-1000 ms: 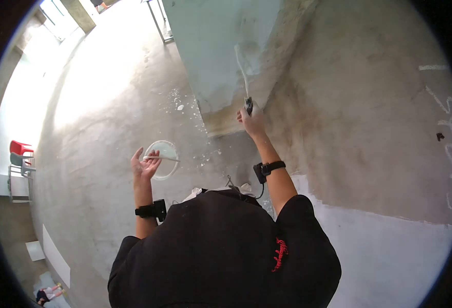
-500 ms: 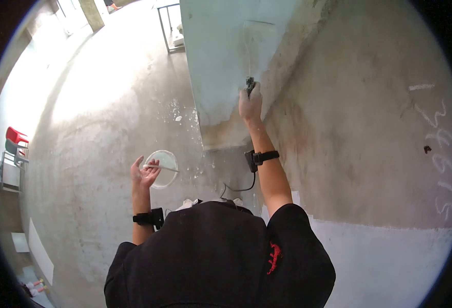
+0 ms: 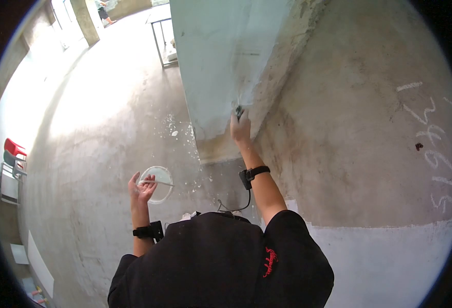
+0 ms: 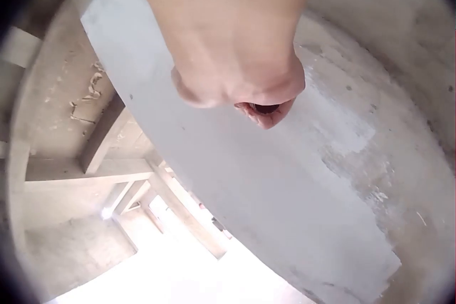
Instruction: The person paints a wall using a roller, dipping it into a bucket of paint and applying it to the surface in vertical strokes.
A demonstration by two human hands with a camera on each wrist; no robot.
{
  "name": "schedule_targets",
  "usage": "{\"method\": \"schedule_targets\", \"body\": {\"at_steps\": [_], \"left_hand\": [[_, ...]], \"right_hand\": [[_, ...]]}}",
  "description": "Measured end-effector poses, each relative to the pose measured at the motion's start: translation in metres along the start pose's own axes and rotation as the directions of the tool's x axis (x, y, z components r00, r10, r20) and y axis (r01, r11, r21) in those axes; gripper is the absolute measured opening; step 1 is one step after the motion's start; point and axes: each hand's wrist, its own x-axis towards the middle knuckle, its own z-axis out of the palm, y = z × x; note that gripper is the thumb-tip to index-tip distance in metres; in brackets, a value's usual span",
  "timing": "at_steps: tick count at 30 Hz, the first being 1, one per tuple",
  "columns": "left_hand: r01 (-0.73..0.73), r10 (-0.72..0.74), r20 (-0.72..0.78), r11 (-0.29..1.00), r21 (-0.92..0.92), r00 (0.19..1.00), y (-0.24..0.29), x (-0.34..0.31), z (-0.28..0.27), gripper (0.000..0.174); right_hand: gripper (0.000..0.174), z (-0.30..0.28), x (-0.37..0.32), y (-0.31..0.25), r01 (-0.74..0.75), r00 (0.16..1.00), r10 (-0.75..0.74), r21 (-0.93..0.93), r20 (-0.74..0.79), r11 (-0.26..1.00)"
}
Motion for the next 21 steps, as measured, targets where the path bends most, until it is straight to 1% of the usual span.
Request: {"method": "schedule_targets", "body": {"at_steps": [2, 3, 5, 9, 11, 12, 14, 15, 17, 18, 20, 21], "left_hand": [[-0.004, 0.004, -0.005, 1.000, 0.004, 1.000, -0.001, -0.002, 0.001, 0.041], [-0.009, 0.009, -0.009, 1.000, 0.005, 1.000, -0.001, -0.002, 0.002, 0.040], [-0.008, 0.008, -0.009, 1.000, 0.016, 1.000, -0.001, -0.002, 0.002, 0.040], [0.006, -0.006, 0.020, 1.000, 0.021, 1.000, 0.000, -0.002, 0.001, 0.039], [0.006, -0.007, 0.017, 1.000, 0.028, 1.000, 0.001, 0.000, -0.001, 0.039], [0.007, -0.008, 0.015, 0.999, 0.032, 1.000, 0.001, 0.001, -0.002, 0.038], [0.016, -0.017, 0.020, 0.999, 0.029, 1.000, 0.001, -0.001, -0.001, 0.039], [0.021, -0.022, 0.030, 1.000, 0.022, 0.999, 0.001, -0.002, 0.000, 0.039], [0.028, -0.028, 0.017, 0.999, 0.023, 0.999, 0.001, -0.003, 0.002, 0.038], [0.030, -0.030, 0.008, 0.999, 0.020, 1.000, 0.001, -0.003, 0.003, 0.038], [0.033, -0.033, 0.012, 0.999, 0.034, 0.999, 0.001, -0.003, 0.003, 0.038], [0.032, -0.033, 0.015, 0.999, 0.044, 0.999, 0.001, -0.003, 0.003, 0.039]], "right_hand": [[0.021, 0.004, -0.015, 0.015, -0.113, 0.993, 0.115, -0.051, 0.039, 0.992], [0.021, 0.006, -0.023, 0.022, -0.114, 0.993, 0.116, -0.050, 0.036, 0.992], [0.019, 0.008, -0.034, 0.032, -0.239, 0.968, 0.243, -0.080, 0.053, 0.968], [0.017, 0.009, -0.031, 0.021, -0.252, 0.965, 0.255, -0.049, 0.066, 0.966], [0.025, 0.008, -0.015, -0.003, -0.124, 0.992, 0.122, 0.099, 0.027, 0.987], [0.025, 0.008, -0.002, -0.004, -0.131, 0.991, 0.129, 0.096, 0.025, 0.987], [0.024, 0.009, 0.021, -0.005, -0.056, 0.998, 0.057, 0.069, -0.020, 0.996], [0.024, 0.006, 0.021, -0.011, -0.060, 0.998, 0.062, 0.066, -0.021, 0.996], [0.028, -0.002, 0.022, -0.027, -0.115, 0.993, 0.115, -0.002, 0.007, 0.993], [0.028, -0.005, 0.014, -0.026, -0.118, 0.993, 0.118, -0.004, 0.003, 0.993], [0.030, -0.009, -0.011, -0.021, -0.099, 0.994, 0.102, -0.127, 0.023, 0.987], [0.030, -0.008, -0.019, -0.003, -0.095, 0.995, 0.099, -0.126, 0.022, 0.987]]}}
